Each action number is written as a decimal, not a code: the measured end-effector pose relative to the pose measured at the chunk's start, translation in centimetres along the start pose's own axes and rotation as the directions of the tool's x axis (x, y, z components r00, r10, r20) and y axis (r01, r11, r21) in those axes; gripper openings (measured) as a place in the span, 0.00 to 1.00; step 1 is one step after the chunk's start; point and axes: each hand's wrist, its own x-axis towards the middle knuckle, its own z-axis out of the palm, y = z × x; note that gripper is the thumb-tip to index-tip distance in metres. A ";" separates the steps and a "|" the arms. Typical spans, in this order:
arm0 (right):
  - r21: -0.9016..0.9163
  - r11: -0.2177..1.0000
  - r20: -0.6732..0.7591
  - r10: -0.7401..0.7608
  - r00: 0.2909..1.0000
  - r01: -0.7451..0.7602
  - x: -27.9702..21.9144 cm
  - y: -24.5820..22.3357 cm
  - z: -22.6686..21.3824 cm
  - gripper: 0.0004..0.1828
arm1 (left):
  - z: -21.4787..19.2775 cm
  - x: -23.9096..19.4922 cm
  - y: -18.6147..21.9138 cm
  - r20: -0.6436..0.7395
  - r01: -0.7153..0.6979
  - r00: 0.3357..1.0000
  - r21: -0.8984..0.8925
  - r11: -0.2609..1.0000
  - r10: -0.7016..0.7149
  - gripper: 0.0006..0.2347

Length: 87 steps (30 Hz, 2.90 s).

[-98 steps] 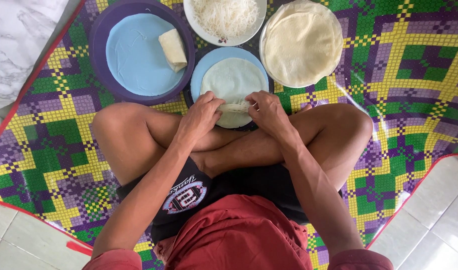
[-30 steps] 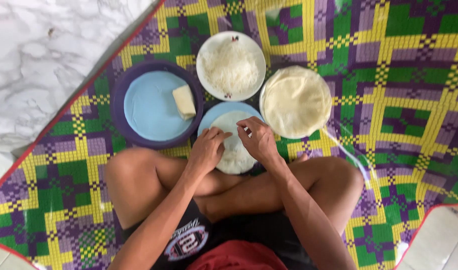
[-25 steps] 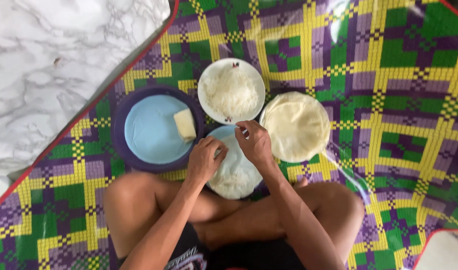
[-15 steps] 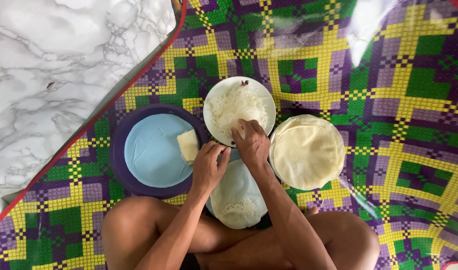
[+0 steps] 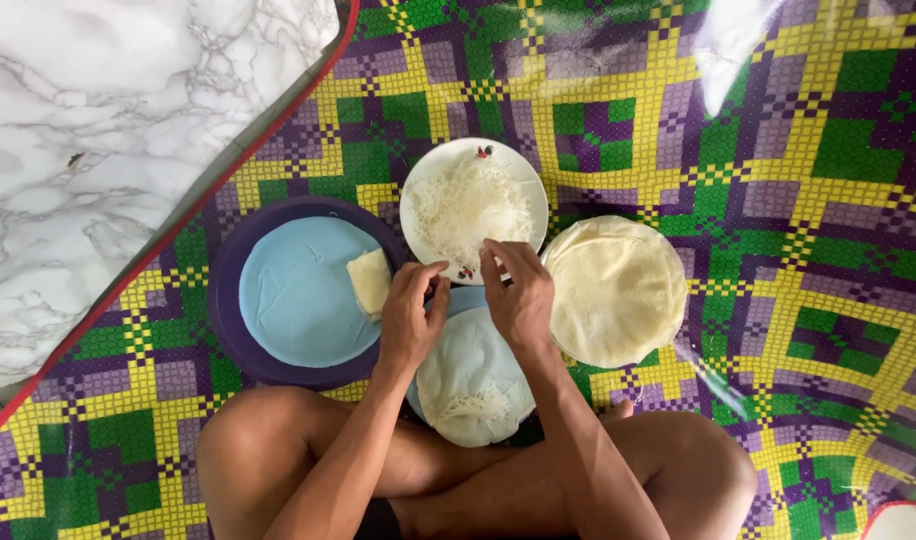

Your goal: The person sits cross-legged on a mat and repeatedly places small amounts of shredded white filling onto a thin round wrapper. They then fold the wrapper over the filling to create a small packet. The person continues this repetitive process throughout the clip.

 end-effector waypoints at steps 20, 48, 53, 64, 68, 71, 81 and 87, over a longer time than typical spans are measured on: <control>0.359 0.923 0.226 0.058 0.972 -0.139 3.3 -2.6 -6.1 0.10 | 2.1 3.7 2.7 0.072 -0.072 0.994 -0.159 0.985 0.085 0.19; 0.475 0.837 0.127 0.241 0.962 -0.272 3.3 0.3 -5.2 0.10 | 2.6 5.2 -1.5 0.243 0.009 0.970 -0.032 0.999 -0.001 0.04; 0.467 0.837 0.106 0.269 0.957 -0.287 3.6 0.1 -5.9 0.10 | 1.8 4.9 -2.4 0.215 -0.005 0.977 0.058 0.998 -0.008 0.05; 0.458 0.843 0.125 0.253 0.959 -0.282 3.2 -0.9 -6.0 0.08 | 0.2 5.4 0.4 0.180 -0.114 0.980 0.169 0.979 0.084 0.10; 0.452 0.847 0.175 0.224 0.959 -0.280 2.7 -1.0 -5.9 0.08 | 1.4 4.8 -0.5 0.200 -0.093 0.978 0.131 0.987 0.066 0.04; 0.452 0.845 0.217 0.207 0.954 -0.287 2.1 -1.9 -6.9 0.08 | 0.4 4.1 2.0 0.238 -0.012 0.971 -0.005 1.000 0.013 0.07; 0.369 0.893 0.396 0.100 0.913 -0.258 -3.7 -6.4 -12.7 0.07 | -1.5 -4.6 6.6 0.437 0.277 0.894 -0.356 0.892 -0.103 0.10; 0.331 0.917 0.494 0.031 0.869 -0.221 -9.6 -6.5 -14.5 0.07 | -3.8 -10.5 7.4 0.452 0.270 0.883 -0.274 0.923 -0.124 0.08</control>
